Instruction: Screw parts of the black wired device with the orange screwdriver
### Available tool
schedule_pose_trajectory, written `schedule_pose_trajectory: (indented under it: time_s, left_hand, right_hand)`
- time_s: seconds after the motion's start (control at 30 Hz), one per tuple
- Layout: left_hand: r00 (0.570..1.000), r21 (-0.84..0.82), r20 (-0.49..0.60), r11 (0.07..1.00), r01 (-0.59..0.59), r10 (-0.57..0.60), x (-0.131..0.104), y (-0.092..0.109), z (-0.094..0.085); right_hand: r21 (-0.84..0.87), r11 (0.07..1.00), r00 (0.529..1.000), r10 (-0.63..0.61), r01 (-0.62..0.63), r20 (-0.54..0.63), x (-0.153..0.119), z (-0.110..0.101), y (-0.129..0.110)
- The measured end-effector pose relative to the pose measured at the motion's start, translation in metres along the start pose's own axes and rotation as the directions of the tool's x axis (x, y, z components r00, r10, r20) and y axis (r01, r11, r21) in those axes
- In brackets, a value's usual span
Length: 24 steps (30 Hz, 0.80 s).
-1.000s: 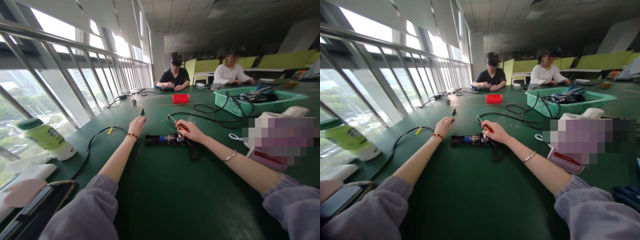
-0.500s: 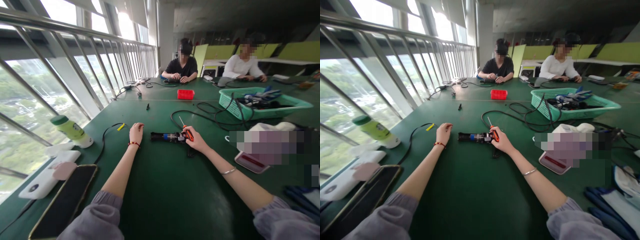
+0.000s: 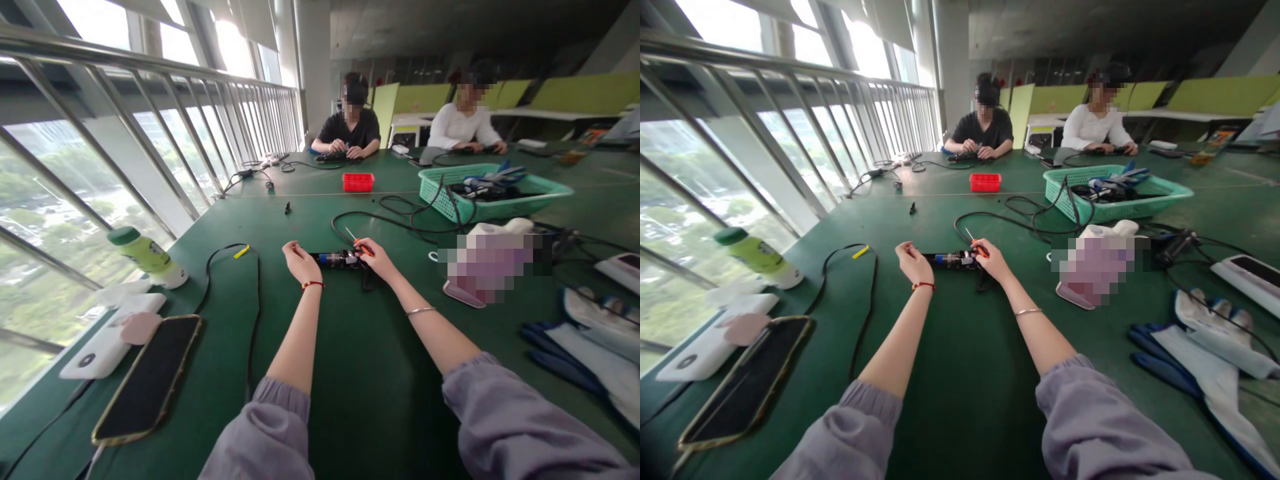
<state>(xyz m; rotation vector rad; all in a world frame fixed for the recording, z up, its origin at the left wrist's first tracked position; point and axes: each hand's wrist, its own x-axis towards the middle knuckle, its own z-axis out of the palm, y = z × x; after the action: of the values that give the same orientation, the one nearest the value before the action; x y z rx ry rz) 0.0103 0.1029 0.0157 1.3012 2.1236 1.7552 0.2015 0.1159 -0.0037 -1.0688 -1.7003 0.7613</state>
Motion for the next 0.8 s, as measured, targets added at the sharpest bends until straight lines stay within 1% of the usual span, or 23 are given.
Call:
schedule_pose_trajectory:
  time_s: [0.03,0.07,0.1,0.13,0.17,0.2,0.27,0.3,0.37,0.43,0.5,0.57,0.63,0.7,0.77,0.8]
  left_hand:
    - [0.998,-0.052,0.011,0.997,-0.059,0.060,-0.005,0.011,0.001]
    - [0.988,-0.105,0.031,0.983,-0.148,0.152,-0.008,0.024,0.002]
    - [0.968,-0.156,0.054,0.960,-0.234,0.245,-0.008,0.038,0.003]
    - [0.949,-0.205,0.055,0.934,-0.294,0.311,-0.006,0.052,0.004]
    - [0.942,-0.260,0.034,0.913,-0.315,0.335,-0.001,0.066,0.006]
    - [0.950,-0.317,0.004,0.901,-0.294,0.312,0.005,0.081,0.008]
    - [0.982,-0.434,-0.062,0.881,-0.189,0.180,0.016,0.108,0.013]
    - [0.990,-0.494,-0.074,0.858,-0.142,0.121,0.019,0.120,0.015]
    - [0.997,-0.594,-0.065,0.802,-0.070,0.039,0.015,0.138,0.017]
    - [0.998,-0.651,-0.054,0.759,-0.026,-0.013,-0.002,0.148,0.016]
    - [1.000,-0.668,-0.008,0.744,-0.005,0.000,-0.026,0.148,0.010]
    - [0.998,-0.658,0.052,0.753,0.000,0.045,-0.050,0.137,0.003]
    - [0.987,-0.625,0.123,0.781,-0.003,0.101,-0.067,0.119,-0.004]
    - [0.971,-0.559,0.196,0.829,-0.006,0.139,-0.077,0.095,-0.010]
    - [0.931,-0.494,0.296,0.868,-0.044,0.215,-0.081,0.069,-0.014]
    - [0.898,-0.470,0.352,0.879,-0.075,0.265,-0.082,0.057,-0.016]
  right_hand:
    - [0.015,1.000,1.000,0.007,-0.007,-0.008,0.000,0.001,0.001]
    - [0.029,0.999,1.000,0.014,-0.014,-0.015,0.000,0.001,0.002]
    - [0.043,0.999,1.000,0.020,-0.019,-0.020,0.001,0.001,0.004]
    - [0.055,0.998,0.999,0.025,-0.023,-0.025,0.001,0.001,0.005]
    - [0.065,0.998,0.999,0.029,-0.027,-0.030,0.002,0.001,0.006]
    - [0.072,0.997,0.999,0.032,-0.030,-0.035,0.002,0.001,0.007]
    - [0.076,0.996,0.998,0.037,-0.034,-0.042,0.003,0.000,0.009]
    - [0.075,0.997,0.998,0.038,-0.035,-0.046,0.003,0.000,0.009]
    - [0.062,0.998,0.998,0.035,-0.032,-0.051,0.003,0.000,0.008]
    - [0.035,0.999,0.998,0.028,-0.026,-0.059,0.002,0.000,0.006]
    - [-0.001,1.000,0.998,0.018,-0.018,-0.062,0.000,0.001,0.004]
    - [-0.039,0.999,0.999,0.005,-0.007,-0.054,-0.002,0.001,0.001]
    - [-0.075,0.997,0.999,-0.008,0.005,-0.036,-0.004,0.000,-0.002]
    - [-0.109,0.994,1.000,-0.019,0.017,-0.019,-0.006,0.000,-0.004]
    - [-0.137,0.990,1.000,-0.026,0.025,-0.006,-0.008,0.000,-0.006]
    - [-0.149,0.988,1.000,-0.030,0.029,-0.001,-0.008,-0.001,-0.006]
